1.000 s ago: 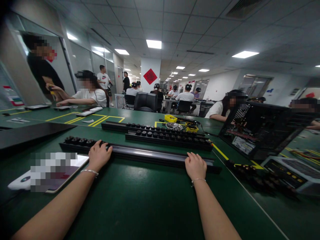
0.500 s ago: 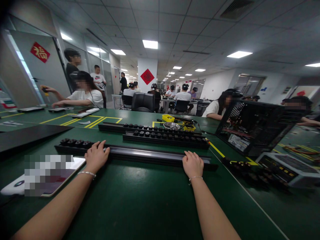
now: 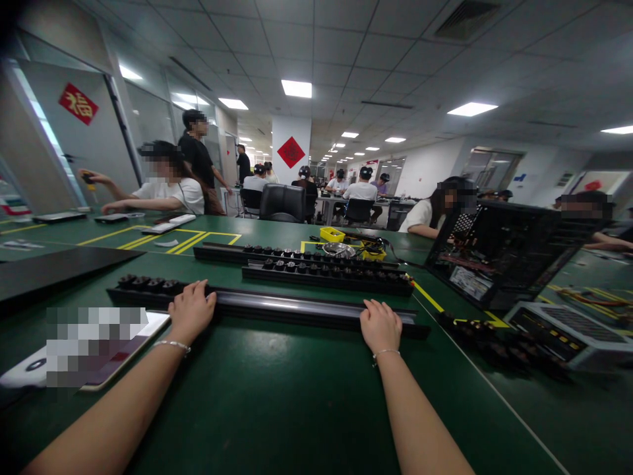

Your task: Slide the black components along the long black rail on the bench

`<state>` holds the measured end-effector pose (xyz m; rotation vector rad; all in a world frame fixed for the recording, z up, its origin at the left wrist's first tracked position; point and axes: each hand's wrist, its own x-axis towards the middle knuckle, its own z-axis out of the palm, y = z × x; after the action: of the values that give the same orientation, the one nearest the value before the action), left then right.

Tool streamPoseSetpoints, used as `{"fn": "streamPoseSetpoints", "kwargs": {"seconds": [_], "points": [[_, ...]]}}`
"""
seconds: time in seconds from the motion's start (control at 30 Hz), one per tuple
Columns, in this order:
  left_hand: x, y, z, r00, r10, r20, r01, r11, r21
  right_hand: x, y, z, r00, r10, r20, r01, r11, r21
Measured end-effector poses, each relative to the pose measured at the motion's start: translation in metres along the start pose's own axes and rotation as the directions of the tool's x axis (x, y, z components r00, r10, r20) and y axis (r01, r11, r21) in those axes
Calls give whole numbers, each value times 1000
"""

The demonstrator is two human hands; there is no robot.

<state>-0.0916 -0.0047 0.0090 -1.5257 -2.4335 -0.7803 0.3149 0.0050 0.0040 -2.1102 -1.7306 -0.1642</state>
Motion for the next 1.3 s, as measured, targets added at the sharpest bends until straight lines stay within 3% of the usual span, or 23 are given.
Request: {"fn": "streamPoseSetpoints", "kwargs": {"seconds": [0.9, 1.3], "points": [[1, -1, 1, 997, 71, -3, -71, 997, 27, -1, 0, 1, 1000, 19, -11, -19, 1000, 18], [3, -3, 7, 998, 46, 38, -40, 987, -156, -1, -2, -3, 999, 20, 26, -20, 1000, 14]]}}
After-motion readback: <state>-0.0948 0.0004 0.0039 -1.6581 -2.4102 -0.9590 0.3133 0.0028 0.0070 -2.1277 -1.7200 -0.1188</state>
